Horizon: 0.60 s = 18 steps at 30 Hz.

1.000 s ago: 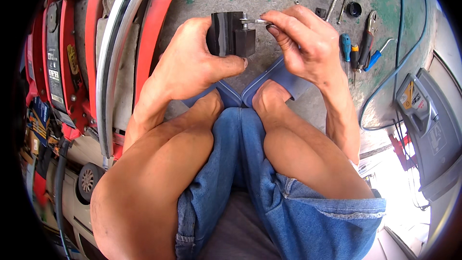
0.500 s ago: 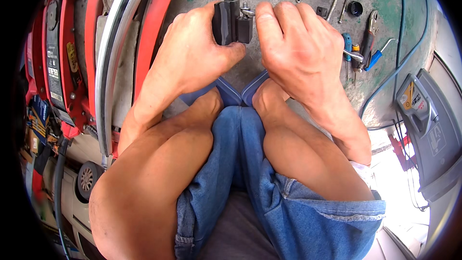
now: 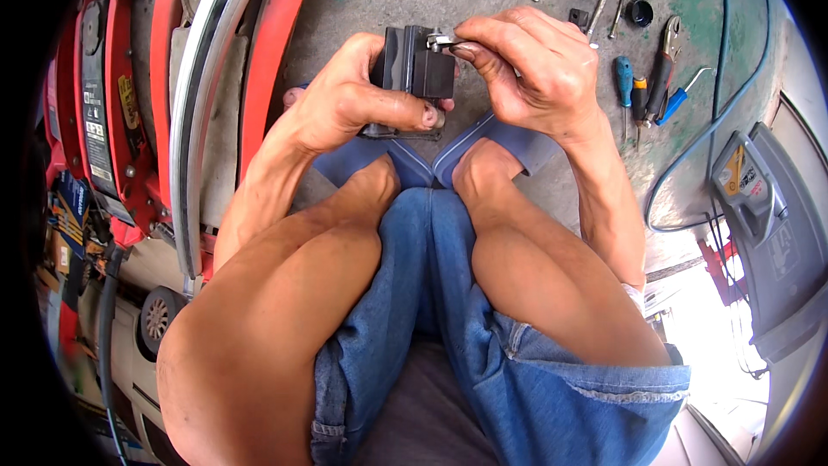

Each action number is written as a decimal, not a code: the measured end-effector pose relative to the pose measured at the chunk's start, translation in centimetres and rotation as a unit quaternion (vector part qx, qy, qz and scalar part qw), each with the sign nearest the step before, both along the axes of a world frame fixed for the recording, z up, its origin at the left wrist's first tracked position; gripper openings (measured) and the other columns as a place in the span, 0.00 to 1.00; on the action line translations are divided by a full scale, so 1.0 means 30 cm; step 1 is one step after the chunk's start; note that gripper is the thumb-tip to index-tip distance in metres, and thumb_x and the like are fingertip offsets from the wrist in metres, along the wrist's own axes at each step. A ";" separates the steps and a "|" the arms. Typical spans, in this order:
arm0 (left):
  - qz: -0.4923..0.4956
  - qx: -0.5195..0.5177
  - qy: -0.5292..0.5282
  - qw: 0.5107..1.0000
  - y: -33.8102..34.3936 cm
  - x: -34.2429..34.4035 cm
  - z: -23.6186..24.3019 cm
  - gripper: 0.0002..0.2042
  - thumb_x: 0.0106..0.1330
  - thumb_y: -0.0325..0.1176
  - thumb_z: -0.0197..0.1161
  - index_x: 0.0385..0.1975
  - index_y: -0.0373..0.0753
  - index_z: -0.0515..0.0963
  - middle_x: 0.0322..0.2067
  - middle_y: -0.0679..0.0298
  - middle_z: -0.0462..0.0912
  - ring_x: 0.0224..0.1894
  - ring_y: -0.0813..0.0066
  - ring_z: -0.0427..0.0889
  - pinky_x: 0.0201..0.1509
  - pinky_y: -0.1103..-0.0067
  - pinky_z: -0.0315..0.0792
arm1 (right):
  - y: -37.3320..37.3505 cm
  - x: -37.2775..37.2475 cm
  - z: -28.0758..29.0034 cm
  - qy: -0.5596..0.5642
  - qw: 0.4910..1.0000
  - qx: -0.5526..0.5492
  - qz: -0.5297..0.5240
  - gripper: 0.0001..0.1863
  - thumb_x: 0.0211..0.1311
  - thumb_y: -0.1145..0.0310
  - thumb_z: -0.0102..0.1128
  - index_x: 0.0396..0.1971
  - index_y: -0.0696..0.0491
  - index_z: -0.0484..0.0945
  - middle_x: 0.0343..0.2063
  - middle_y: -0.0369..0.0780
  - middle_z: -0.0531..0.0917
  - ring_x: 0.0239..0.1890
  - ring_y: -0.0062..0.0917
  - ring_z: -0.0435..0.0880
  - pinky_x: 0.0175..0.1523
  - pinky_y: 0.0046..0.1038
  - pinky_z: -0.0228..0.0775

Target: The person assembles a small mechanical component using a wrench and a socket wrench, while sitting on the floor.

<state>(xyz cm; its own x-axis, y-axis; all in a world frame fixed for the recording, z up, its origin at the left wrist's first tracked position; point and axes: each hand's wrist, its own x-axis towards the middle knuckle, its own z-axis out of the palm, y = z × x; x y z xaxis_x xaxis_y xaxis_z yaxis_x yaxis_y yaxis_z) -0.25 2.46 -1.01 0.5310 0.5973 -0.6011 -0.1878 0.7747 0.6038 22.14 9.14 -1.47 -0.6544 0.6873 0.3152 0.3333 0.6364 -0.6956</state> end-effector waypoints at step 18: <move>-0.023 0.105 0.208 0.972 0.008 0.023 0.065 0.13 0.50 0.34 0.71 0.29 0.31 0.80 0.21 0.57 0.82 0.25 0.72 0.81 0.34 0.70 0.76 | -0.006 0.017 0.161 -0.295 0.954 0.043 0.018 0.19 0.56 0.79 0.69 0.48 0.50 0.85 0.27 0.38 0.79 0.28 0.33 0.80 0.31 0.34 0.72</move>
